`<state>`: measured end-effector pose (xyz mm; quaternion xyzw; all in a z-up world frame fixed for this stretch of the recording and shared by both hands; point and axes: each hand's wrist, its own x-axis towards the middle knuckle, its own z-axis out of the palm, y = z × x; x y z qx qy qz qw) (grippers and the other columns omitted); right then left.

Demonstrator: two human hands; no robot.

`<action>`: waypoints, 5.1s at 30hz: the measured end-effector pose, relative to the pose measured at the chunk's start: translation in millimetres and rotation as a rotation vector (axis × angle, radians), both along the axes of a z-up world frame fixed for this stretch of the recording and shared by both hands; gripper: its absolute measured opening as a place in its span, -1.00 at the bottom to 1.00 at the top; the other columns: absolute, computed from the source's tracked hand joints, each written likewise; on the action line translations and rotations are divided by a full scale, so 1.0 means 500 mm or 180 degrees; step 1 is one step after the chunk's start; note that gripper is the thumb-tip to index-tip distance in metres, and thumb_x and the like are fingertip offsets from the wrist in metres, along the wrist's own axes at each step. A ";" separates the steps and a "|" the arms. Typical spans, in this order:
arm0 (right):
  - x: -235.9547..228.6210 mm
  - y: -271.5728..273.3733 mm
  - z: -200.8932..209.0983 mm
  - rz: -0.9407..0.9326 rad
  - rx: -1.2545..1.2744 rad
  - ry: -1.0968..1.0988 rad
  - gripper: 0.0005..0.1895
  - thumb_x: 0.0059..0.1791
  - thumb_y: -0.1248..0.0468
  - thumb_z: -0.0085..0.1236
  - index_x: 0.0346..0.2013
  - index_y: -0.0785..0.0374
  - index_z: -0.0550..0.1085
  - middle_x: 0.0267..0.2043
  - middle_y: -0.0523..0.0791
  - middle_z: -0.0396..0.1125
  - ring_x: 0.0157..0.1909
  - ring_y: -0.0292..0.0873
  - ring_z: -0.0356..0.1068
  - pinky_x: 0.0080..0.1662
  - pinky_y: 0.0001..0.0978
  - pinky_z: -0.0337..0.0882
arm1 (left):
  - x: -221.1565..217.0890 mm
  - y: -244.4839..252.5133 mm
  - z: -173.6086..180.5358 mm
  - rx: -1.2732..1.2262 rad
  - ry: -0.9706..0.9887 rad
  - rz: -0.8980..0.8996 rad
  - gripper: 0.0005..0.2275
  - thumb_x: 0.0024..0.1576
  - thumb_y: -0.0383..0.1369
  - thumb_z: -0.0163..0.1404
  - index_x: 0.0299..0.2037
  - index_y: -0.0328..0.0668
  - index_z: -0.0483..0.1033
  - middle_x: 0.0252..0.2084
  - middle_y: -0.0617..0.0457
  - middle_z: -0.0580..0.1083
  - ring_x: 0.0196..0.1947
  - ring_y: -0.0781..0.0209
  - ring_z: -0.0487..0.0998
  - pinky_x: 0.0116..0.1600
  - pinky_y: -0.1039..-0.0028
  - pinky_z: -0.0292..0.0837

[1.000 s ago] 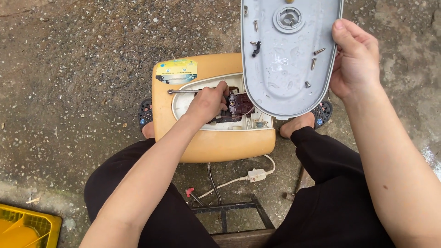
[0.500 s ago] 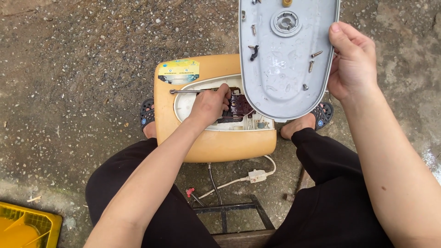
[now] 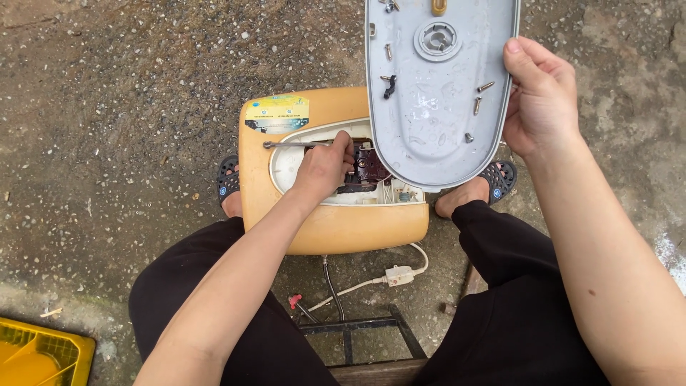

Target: Disassembling a small yellow appliance to inspect internal components and collect loose screws from the cover.

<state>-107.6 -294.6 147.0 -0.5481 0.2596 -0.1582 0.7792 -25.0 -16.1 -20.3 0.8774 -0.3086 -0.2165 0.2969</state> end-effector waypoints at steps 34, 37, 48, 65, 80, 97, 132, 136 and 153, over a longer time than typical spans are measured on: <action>0.025 -0.028 -0.053 0.0050 0.0047 -0.0031 -0.77 0.07 0.25 0.17 -0.06 0.34 0.55 -0.16 -0.10 0.55 -0.22 -0.28 0.59 -0.09 -0.42 0.72 | 0.011 -0.002 0.002 0.0165 0.0072 -0.0146 -0.80 0.07 -0.56 -0.02 -0.17 -0.10 0.27 -0.33 0.03 0.55 -0.39 -0.13 0.50 -0.29 0.12 0.36; 0.032 -0.024 -0.050 -0.0037 0.0042 0.0101 -0.74 0.06 0.27 0.18 -0.01 0.34 0.56 -0.13 -0.08 0.57 -0.19 -0.26 0.61 -0.08 -0.43 0.75 | 0.018 0.000 0.023 0.0120 0.0098 -0.0160 -0.79 0.06 -0.54 0.00 -0.16 -0.09 0.28 -0.32 0.02 0.55 -0.38 -0.14 0.50 -0.26 0.11 0.37; 0.042 -0.034 -0.065 -0.0106 -0.0079 0.0380 -0.76 0.10 0.26 0.13 0.01 0.31 0.56 -0.16 -0.12 0.57 -0.24 -0.30 0.60 -0.15 -0.49 0.75 | 0.139 0.132 0.085 0.1636 -0.0681 0.0112 -0.70 0.13 -0.17 0.18 0.06 0.12 0.51 0.12 -0.05 0.34 0.14 -0.18 0.33 0.17 0.01 0.30; 0.084 0.198 -0.077 0.1173 -0.0277 0.0809 -0.83 0.11 0.14 0.09 -0.07 0.12 0.44 -0.24 -0.15 0.45 -0.46 -0.23 0.47 -0.45 -0.37 0.58 | 0.055 0.183 0.233 -0.1789 0.1305 0.0698 -0.57 0.25 -0.08 -0.12 0.22 -0.17 0.37 0.19 0.02 0.51 0.16 0.23 0.54 0.20 0.40 0.50; -0.040 0.043 -0.019 0.3455 -0.3640 0.3762 -0.52 0.14 -0.01 0.00 0.33 0.01 0.41 -0.02 0.09 0.58 -0.21 0.03 0.62 0.17 -0.10 0.51 | 0.025 0.294 0.102 0.0105 0.0659 0.0795 -0.64 0.19 -0.16 0.01 0.18 0.09 0.46 0.05 0.09 0.61 0.08 0.04 0.59 0.11 0.23 0.40; -0.225 -0.223 -0.064 0.1944 -0.3249 0.4493 -0.43 0.15 -0.09 0.09 0.36 0.13 0.44 0.08 0.14 0.57 -0.16 0.17 0.64 -0.02 -0.02 0.59 | -0.004 0.307 0.147 0.0969 0.0315 0.0747 -0.60 0.23 -0.13 -0.01 0.23 -0.04 0.38 -0.05 -0.03 0.47 0.04 -0.08 0.47 0.05 0.05 0.39; -0.217 -0.037 -0.080 0.2426 -0.3776 0.3405 -0.45 0.06 -0.04 0.03 0.32 0.04 0.40 0.20 -0.05 0.45 0.20 0.11 0.44 0.25 -0.06 0.35 | -0.064 0.286 0.190 0.0775 0.1610 0.1165 -0.83 0.31 -0.21 -0.11 -0.09 -0.08 0.40 -0.25 0.14 0.70 -0.36 0.23 0.75 -0.05 0.53 0.44; -0.294 -0.144 -0.062 0.1994 -0.3350 0.4245 -0.44 0.13 -0.10 -0.03 0.39 -0.02 0.35 0.24 -0.04 0.45 0.04 0.11 0.58 0.44 -0.01 0.19 | -0.056 0.309 0.206 0.0428 0.1809 0.1479 -0.79 0.33 -0.29 -0.14 0.05 -0.21 0.39 -0.28 -0.07 0.67 -0.36 0.17 0.73 -0.26 0.49 0.62; -0.017 0.273 -0.009 0.1623 -0.3719 0.0805 -0.41 0.07 -0.05 0.07 0.28 0.21 0.37 0.30 0.01 0.34 0.27 0.10 0.33 0.22 0.00 0.26 | -0.049 0.374 0.262 -0.0564 0.1303 0.2180 -0.86 0.37 -0.52 -0.11 0.04 -0.41 0.43 -0.43 -0.14 0.52 -0.44 0.14 0.56 -0.24 0.41 0.59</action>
